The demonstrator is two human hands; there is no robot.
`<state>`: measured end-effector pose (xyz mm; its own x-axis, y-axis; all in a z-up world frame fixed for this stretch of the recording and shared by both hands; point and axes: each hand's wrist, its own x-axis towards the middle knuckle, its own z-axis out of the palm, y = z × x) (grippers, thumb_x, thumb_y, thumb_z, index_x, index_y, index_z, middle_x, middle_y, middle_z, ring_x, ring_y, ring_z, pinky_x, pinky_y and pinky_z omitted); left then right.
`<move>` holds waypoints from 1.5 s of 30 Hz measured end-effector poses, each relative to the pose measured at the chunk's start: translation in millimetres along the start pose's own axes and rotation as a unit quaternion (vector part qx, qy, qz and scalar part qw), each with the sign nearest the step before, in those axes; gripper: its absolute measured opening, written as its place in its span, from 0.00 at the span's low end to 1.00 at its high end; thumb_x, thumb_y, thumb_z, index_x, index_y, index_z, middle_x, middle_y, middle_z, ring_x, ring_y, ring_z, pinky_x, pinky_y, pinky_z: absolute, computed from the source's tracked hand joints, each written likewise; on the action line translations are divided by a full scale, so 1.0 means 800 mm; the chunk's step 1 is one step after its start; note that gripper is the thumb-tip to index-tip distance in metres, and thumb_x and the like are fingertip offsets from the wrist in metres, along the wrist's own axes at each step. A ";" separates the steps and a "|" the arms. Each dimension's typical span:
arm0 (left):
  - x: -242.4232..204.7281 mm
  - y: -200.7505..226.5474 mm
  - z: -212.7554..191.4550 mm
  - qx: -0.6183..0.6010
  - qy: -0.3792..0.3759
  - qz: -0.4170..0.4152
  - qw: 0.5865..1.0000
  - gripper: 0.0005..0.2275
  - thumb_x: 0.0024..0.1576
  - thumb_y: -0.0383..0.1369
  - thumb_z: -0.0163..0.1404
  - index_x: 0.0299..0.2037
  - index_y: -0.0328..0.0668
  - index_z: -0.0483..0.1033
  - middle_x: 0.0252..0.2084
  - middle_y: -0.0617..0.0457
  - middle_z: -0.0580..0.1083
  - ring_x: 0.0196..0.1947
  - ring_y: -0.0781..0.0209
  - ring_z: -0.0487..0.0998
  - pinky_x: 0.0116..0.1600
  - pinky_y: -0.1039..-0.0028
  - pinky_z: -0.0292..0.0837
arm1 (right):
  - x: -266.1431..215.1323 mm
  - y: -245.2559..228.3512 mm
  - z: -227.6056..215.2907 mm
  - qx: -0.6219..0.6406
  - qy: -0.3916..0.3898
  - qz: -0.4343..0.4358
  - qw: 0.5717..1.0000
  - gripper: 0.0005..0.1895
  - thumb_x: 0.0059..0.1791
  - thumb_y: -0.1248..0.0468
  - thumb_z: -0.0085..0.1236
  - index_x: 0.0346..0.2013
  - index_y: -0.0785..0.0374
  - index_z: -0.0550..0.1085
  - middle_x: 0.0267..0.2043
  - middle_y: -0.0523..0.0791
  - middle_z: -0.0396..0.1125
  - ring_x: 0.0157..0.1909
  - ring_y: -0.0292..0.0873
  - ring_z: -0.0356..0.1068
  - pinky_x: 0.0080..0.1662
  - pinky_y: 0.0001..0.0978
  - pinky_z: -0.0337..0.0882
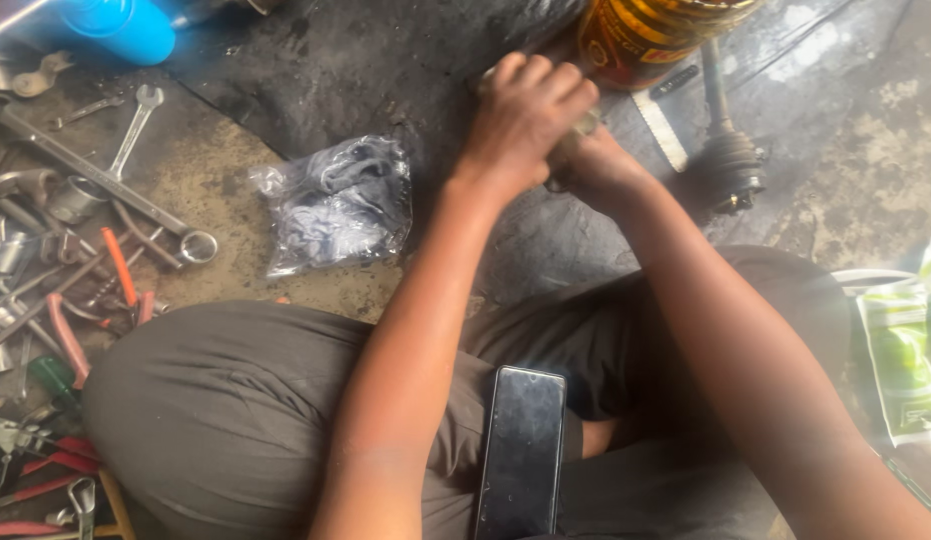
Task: The person applies grease to a CV joint component by hand and with a cloth, then rubs the grease into the internal surfaces.
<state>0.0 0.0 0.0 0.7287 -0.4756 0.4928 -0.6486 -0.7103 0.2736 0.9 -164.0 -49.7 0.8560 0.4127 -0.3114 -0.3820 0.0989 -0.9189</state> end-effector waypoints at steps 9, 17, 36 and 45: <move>-0.008 -0.022 -0.050 -0.105 0.032 -0.067 0.992 0.24 0.43 0.24 0.67 0.51 0.46 0.75 0.50 0.57 0.75 0.55 0.54 0.75 0.69 0.60 0.64 | -0.009 -0.034 0.055 -0.033 0.061 0.002 0.998 0.14 0.53 0.63 0.46 0.52 0.63 0.66 0.40 0.47 0.69 0.35 0.43 0.72 0.36 0.36 0.76; -0.010 -0.033 -0.063 -0.089 0.038 -0.150 0.984 0.29 0.35 0.24 0.68 0.50 0.48 0.75 0.49 0.57 0.77 0.54 0.55 0.76 0.62 0.62 0.68 | -0.052 -0.054 0.064 0.186 -0.038 0.015 0.982 0.19 0.53 0.71 0.40 0.59 0.70 0.64 0.52 0.51 0.70 0.49 0.48 0.75 0.51 0.49 0.77; -0.024 -0.044 -0.042 -0.008 0.139 -0.118 0.983 0.25 0.48 0.19 0.60 0.56 0.43 0.70 0.57 0.48 0.73 0.61 0.47 0.73 0.70 0.55 0.64 | -0.028 -0.060 -0.007 -0.636 0.330 -0.156 0.680 0.32 0.45 0.66 0.60 0.65 0.55 0.65 0.44 0.51 0.75 0.51 0.57 0.72 0.52 0.55 0.68; -0.025 -0.042 -0.035 0.008 0.112 -0.112 0.987 0.28 0.44 0.19 0.60 0.57 0.42 0.71 0.57 0.48 0.74 0.60 0.48 0.73 0.70 0.55 0.63 | -0.036 -0.072 0.001 -0.047 0.271 -0.201 0.940 0.29 0.50 0.70 0.45 0.68 0.60 0.63 0.47 0.46 0.66 0.35 0.39 0.67 0.36 0.32 0.71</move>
<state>1.2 48.2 3.8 0.7858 -0.1802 0.5916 -0.4718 -0.7932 0.3850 -2.5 -180.8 12.3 0.9860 -0.1663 0.0113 0.0211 0.0576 -0.9981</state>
